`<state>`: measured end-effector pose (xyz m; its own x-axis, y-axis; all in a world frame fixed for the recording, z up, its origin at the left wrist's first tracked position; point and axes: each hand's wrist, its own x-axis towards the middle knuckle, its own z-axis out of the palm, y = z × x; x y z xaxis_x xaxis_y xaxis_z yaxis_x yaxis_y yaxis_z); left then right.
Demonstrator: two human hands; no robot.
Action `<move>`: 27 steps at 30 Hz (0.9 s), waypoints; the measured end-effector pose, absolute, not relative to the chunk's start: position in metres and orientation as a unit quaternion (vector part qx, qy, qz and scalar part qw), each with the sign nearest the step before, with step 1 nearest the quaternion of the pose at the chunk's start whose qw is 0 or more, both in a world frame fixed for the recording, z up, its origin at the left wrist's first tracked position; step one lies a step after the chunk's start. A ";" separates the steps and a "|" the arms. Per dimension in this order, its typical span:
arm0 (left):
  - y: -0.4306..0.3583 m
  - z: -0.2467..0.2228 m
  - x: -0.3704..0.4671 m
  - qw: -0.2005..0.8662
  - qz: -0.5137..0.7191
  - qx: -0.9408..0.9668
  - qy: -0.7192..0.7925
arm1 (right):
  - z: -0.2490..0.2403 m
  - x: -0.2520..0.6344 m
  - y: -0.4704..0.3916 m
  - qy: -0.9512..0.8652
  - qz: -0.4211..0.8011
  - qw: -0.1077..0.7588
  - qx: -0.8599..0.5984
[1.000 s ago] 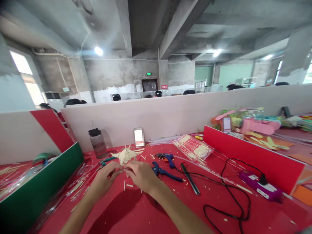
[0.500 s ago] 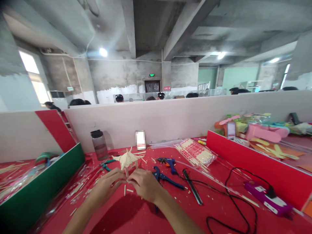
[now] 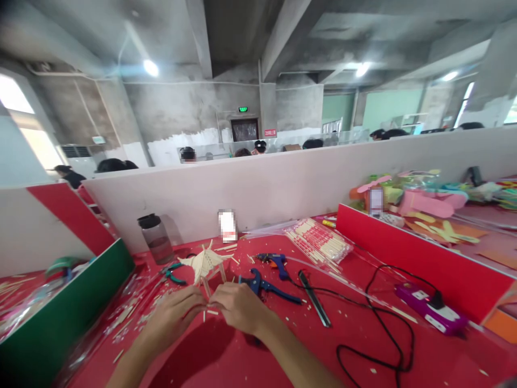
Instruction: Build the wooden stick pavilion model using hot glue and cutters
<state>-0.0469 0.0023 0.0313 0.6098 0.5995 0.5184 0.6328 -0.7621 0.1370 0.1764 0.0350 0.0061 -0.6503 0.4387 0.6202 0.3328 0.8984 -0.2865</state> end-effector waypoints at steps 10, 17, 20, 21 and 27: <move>-0.007 0.037 -0.045 -0.141 -0.288 -0.874 -0.366 | 0.009 0.181 0.033 -0.930 0.028 0.319 -0.179; -0.008 0.028 -0.039 -0.170 -0.343 -0.828 -0.409 | 0.014 0.175 0.023 -0.894 0.110 0.374 -0.221; -0.006 0.025 -0.040 -0.172 -0.352 -0.826 -0.406 | 0.012 0.174 0.021 -0.879 0.153 0.381 -0.242; -0.006 0.025 -0.041 -0.172 -0.354 -0.826 -0.403 | 0.011 0.173 0.020 -0.872 0.167 0.385 -0.251; -0.008 0.034 -0.044 -0.145 -0.360 -0.837 -0.385 | 0.010 0.165 0.015 -0.817 0.236 0.453 -0.268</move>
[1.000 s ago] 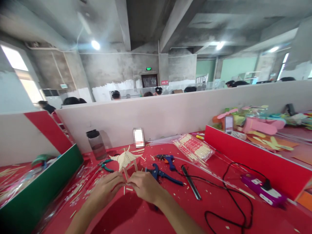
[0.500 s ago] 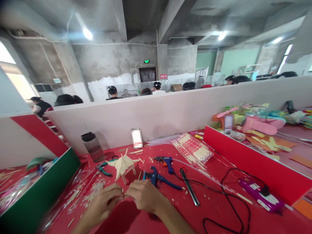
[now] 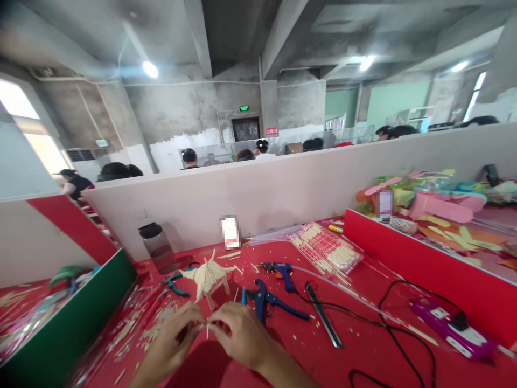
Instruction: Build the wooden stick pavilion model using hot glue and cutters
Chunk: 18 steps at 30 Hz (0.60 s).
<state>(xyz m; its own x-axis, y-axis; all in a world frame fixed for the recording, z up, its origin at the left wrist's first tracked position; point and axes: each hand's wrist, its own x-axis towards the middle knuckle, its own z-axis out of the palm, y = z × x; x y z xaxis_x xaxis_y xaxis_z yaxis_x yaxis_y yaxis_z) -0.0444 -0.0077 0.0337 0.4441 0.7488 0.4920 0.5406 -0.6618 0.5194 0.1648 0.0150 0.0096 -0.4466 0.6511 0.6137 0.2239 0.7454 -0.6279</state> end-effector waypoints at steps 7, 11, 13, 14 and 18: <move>-0.006 0.037 -0.050 0.078 0.416 0.807 0.411 | 0.013 0.153 0.014 -0.740 0.297 0.511 -0.319; 0.002 0.031 -0.058 0.053 0.476 0.754 0.450 | 0.018 0.142 0.033 -0.689 0.333 0.542 -0.347; 0.006 0.026 -0.061 0.054 0.477 0.752 0.452 | 0.021 0.135 0.043 -0.685 0.347 0.542 -0.340; 0.008 0.024 -0.062 0.057 0.472 0.756 0.450 | 0.022 0.131 0.047 -0.687 0.352 0.541 -0.335; 0.012 0.016 -0.059 0.060 0.440 0.775 0.450 | 0.019 0.121 0.053 -0.688 0.361 0.537 -0.329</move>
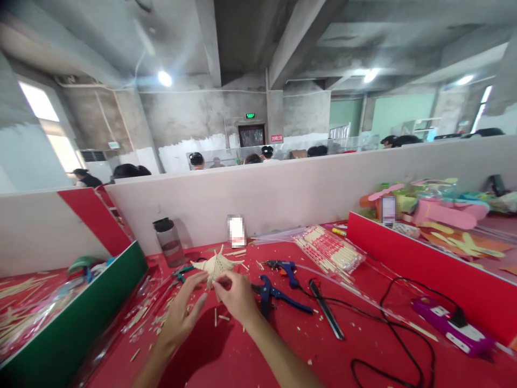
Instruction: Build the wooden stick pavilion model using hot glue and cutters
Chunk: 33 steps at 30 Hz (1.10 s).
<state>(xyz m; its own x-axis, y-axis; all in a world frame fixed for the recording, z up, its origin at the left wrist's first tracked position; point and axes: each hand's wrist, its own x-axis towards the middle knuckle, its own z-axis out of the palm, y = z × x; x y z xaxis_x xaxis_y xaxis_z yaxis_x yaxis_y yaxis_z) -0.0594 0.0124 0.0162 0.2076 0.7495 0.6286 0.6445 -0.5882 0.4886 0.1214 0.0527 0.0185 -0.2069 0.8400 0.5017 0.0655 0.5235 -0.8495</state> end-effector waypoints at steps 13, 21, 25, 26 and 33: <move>0.014 0.015 -0.053 0.023 0.434 0.772 0.463 | 0.005 0.116 0.049 -0.632 0.394 0.571 -0.345; 0.015 0.016 -0.054 0.019 0.425 0.780 0.460 | 0.010 0.116 0.050 -0.594 0.421 0.588 -0.352; 0.015 0.016 -0.054 0.017 0.425 0.779 0.462 | 0.006 0.115 0.053 -0.575 0.433 0.594 -0.359; 0.015 0.016 -0.054 0.017 0.425 0.778 0.461 | 0.005 0.114 0.054 -0.571 0.440 0.593 -0.359; 0.015 0.015 -0.054 0.019 0.421 0.780 0.463 | 0.002 0.112 0.055 -0.543 0.493 0.595 -0.329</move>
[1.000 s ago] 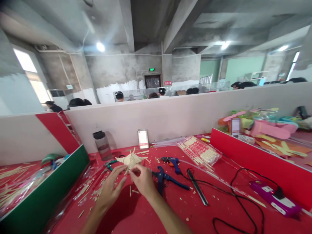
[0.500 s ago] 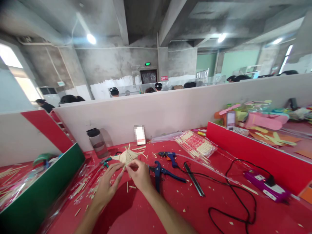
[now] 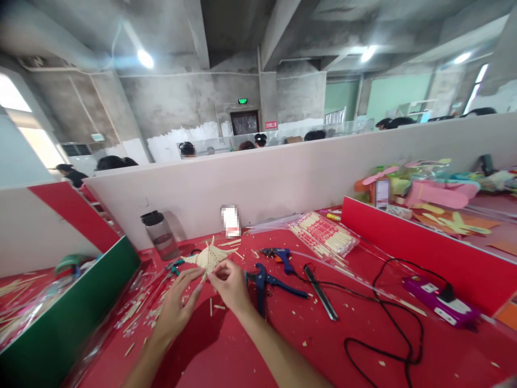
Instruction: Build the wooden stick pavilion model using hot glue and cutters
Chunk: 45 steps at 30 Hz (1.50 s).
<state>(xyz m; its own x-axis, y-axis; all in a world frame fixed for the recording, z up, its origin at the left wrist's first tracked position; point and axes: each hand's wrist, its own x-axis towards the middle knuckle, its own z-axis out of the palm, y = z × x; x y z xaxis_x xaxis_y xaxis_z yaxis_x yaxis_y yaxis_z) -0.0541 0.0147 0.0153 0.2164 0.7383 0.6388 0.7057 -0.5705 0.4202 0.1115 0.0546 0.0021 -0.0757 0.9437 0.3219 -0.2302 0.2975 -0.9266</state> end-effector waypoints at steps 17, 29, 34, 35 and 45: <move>0.012 0.010 -0.049 -0.019 0.434 0.791 0.431 | 0.000 0.115 0.063 -0.452 0.626 0.558 -0.304; 0.015 0.007 -0.052 -0.004 0.427 0.790 0.440 | -0.001 0.121 0.065 -0.456 0.666 0.524 -0.273; 0.016 0.006 -0.054 0.004 0.425 0.790 0.442 | -0.002 0.121 0.067 -0.445 0.666 0.532 -0.275; 0.016 0.006 -0.054 0.005 0.425 0.790 0.443 | -0.001 0.121 0.067 -0.441 0.668 0.532 -0.276; 0.017 0.006 -0.055 0.005 0.432 0.786 0.442 | -0.001 0.117 0.060 -0.382 0.696 0.546 -0.267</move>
